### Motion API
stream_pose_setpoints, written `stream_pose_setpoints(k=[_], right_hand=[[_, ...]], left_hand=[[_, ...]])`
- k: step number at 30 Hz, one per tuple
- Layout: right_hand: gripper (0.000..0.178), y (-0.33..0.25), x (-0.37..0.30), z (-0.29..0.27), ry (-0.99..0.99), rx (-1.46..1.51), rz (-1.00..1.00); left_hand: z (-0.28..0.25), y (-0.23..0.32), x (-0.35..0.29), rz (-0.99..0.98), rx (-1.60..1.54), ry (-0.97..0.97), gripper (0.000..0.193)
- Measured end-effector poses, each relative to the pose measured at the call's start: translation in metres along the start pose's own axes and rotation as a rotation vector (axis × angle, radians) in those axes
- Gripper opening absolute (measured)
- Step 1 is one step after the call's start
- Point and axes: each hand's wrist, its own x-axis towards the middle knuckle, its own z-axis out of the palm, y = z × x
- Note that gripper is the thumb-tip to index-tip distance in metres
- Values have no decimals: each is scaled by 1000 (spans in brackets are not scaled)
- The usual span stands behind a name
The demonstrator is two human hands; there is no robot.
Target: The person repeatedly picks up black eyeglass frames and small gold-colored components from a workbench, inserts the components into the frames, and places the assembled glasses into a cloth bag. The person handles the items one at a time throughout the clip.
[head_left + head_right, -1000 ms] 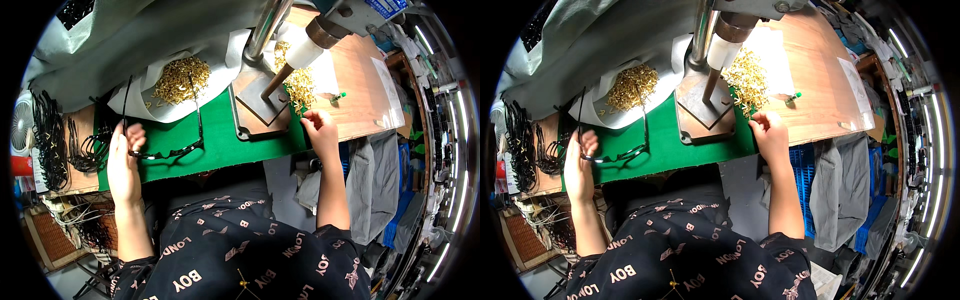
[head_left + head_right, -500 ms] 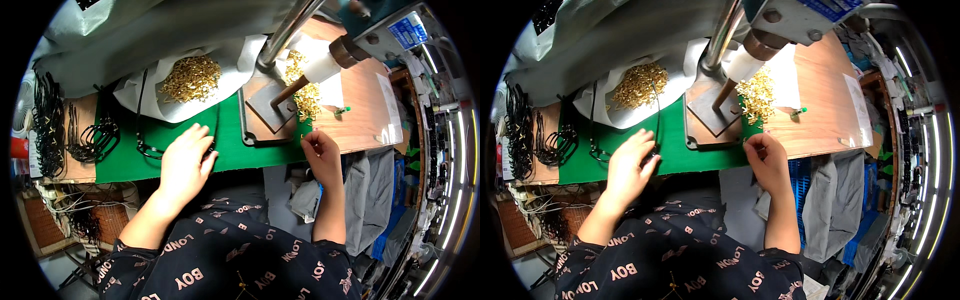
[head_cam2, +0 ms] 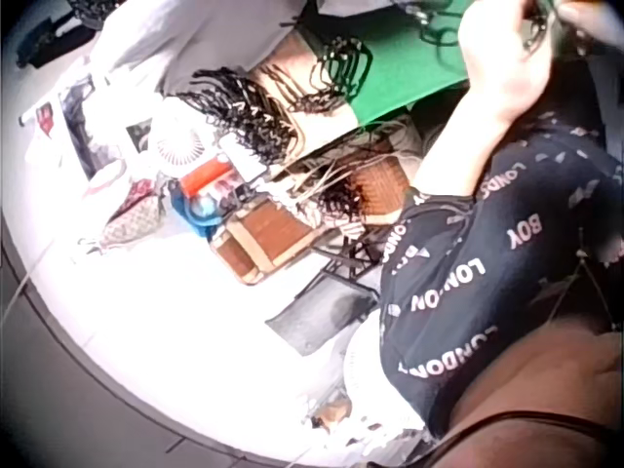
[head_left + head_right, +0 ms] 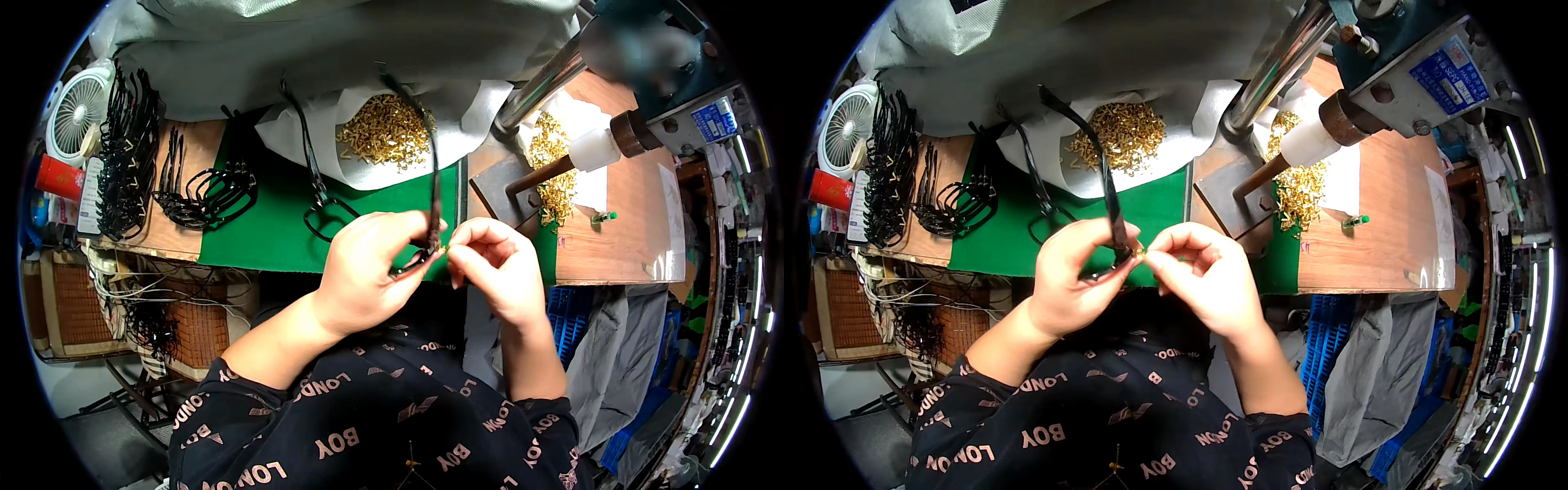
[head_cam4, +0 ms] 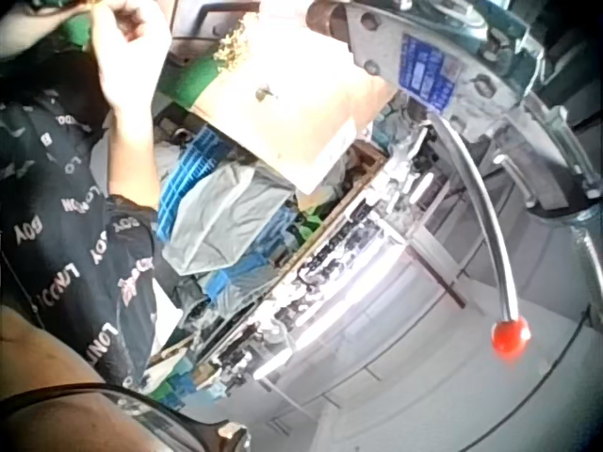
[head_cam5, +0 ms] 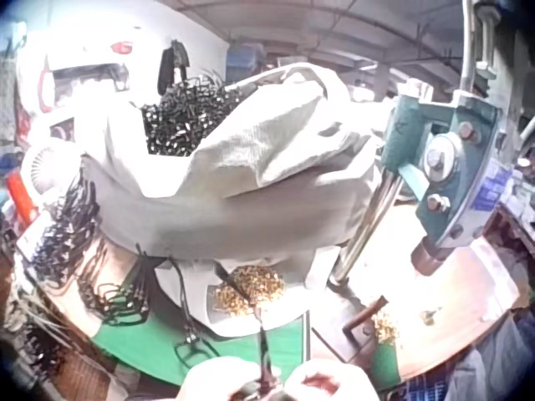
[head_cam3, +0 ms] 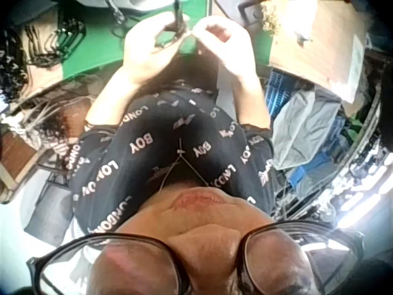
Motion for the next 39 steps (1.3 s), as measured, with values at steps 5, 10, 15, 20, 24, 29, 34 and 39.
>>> stream_pose_setpoints(k=[5, 10, 15, 20, 24, 29, 34, 39], right_hand=[[16, 11, -2, 5, 33, -62, -311], [12, -9, 2, 4, -110, -91, -262], [14, -26, 1, 4, -151, -163, -101], [20, -35, 4, -3, -190, -150, -20], [19, -50, 7, -10, -258, -265, 121], [11, -47, -1, -13, -283, -107, -52], [14, -66, -11, -23, 132, -217, -391], [12, -104, -19, -60, 647, -726, -902]], left_hand=[[9, 5, 0, -170, -347, 42, 40], [3, 3, -2, -141, -283, -95, 66], [-8, 6, 2, -119, -177, -252, 72], [-4, -2, 5, 83, -53, -261, 76], [-7, 1, 10, 82, -126, -375, 74], [4, 12, 22, 35, -464, -366, 76], [42, 44, 62, -186, -890, -249, 69], [75, 58, 102, -154, -829, -142, 64]])
